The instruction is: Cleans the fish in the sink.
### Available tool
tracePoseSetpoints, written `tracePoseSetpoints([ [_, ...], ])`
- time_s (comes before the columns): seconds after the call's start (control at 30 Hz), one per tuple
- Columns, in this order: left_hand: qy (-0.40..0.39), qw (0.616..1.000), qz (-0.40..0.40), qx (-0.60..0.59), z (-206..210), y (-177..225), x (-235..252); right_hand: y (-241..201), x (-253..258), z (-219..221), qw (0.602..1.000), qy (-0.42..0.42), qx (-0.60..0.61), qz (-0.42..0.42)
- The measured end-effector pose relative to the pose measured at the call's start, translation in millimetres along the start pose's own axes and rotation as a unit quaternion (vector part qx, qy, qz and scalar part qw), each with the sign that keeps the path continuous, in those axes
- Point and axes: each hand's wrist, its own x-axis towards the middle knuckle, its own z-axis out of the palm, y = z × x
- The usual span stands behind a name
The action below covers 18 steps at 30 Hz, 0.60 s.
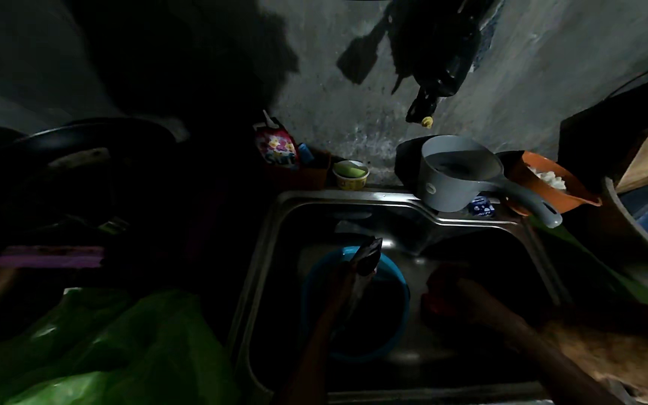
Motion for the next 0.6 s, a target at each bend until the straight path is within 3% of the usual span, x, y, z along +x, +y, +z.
tracePoseSetpoints([
  [0.43,0.001,1.0,0.015,-0.022,-3,5,-5,-61,-39,-26,0.997,-0.028,0.063,-0.028],
  [0.6,-0.004,1.0,0.015,-0.023,-2,2,-3,-45,-15,-14,0.999,-0.047,0.017,-0.013],
])
